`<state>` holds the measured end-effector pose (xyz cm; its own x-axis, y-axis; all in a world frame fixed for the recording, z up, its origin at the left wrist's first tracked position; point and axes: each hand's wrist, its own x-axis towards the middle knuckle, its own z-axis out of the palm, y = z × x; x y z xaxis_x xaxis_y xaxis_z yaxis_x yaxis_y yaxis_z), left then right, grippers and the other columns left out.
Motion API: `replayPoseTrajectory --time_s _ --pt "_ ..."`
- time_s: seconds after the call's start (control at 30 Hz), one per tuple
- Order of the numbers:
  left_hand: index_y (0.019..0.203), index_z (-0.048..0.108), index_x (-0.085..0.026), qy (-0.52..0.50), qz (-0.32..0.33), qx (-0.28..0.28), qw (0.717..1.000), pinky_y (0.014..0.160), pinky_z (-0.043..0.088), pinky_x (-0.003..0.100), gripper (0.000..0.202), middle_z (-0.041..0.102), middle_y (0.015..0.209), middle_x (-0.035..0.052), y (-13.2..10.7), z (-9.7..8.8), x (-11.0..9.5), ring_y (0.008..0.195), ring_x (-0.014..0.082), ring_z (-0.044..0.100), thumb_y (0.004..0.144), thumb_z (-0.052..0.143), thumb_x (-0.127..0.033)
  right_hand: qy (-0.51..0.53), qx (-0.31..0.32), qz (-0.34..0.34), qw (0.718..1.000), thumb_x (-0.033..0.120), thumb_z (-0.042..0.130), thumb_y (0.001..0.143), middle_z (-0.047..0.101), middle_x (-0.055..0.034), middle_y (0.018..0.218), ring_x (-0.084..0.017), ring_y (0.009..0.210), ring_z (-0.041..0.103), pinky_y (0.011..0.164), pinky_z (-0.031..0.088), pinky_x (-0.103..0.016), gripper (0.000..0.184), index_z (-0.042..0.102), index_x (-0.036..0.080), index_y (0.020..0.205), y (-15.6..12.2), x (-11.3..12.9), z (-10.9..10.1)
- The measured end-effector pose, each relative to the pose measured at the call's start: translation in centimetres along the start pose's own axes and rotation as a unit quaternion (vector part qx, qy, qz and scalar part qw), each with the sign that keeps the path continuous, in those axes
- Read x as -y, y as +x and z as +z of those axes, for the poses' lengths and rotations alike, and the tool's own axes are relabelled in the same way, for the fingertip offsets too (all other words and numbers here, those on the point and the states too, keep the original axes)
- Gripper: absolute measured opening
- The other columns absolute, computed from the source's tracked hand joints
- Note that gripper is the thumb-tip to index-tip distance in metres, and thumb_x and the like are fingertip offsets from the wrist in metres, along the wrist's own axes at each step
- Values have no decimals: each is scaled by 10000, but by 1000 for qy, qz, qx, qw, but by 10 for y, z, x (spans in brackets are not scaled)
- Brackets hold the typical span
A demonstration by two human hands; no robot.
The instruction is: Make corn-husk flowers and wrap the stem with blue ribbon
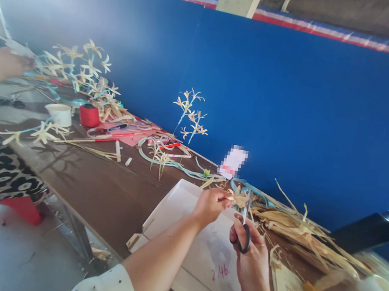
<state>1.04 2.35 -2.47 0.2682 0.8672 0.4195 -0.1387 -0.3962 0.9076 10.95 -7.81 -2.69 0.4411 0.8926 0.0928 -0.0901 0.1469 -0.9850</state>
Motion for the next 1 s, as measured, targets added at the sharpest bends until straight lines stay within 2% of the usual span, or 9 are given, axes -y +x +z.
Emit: replayPoseTrajectory --time_s 0.33,0.8,0.87,1.0 --pt "779 698 -162 26 12 9 1000 586 456 198 168 642 688 4 -1 -1 -1 563 94 561 778 605 -302 1 -12 5 1000 365 729 709 502 20 603 -98 568 416 516 328 -225 307 678 191 957 1 0 0" --pt "776 692 -183 91 44 1 995 660 480 213 166 669 726 16 0 -6 -4 691 131 611 810 574 -293 13 -16 -7 1000 341 731 708 489 32 587 -93 545 404 506 322 -218 241 678 198 896 1 -1 -3" --pt "753 687 -186 114 62 -4 992 687 477 211 163 675 741 14 0 -8 -5 723 131 612 820 559 -261 22 -14 0 1000 349 719 722 498 32 602 -92 560 419 513 329 -208 238 669 210 909 0 1 -4" --pt "751 685 -190 146 120 -23 982 778 468 217 152 692 850 23 3 -11 -3 811 134 615 821 551 -187 14 2 56 998 406 702 722 561 8 678 -106 589 474 459 298 -191 299 648 222 951 -4 6 -7"
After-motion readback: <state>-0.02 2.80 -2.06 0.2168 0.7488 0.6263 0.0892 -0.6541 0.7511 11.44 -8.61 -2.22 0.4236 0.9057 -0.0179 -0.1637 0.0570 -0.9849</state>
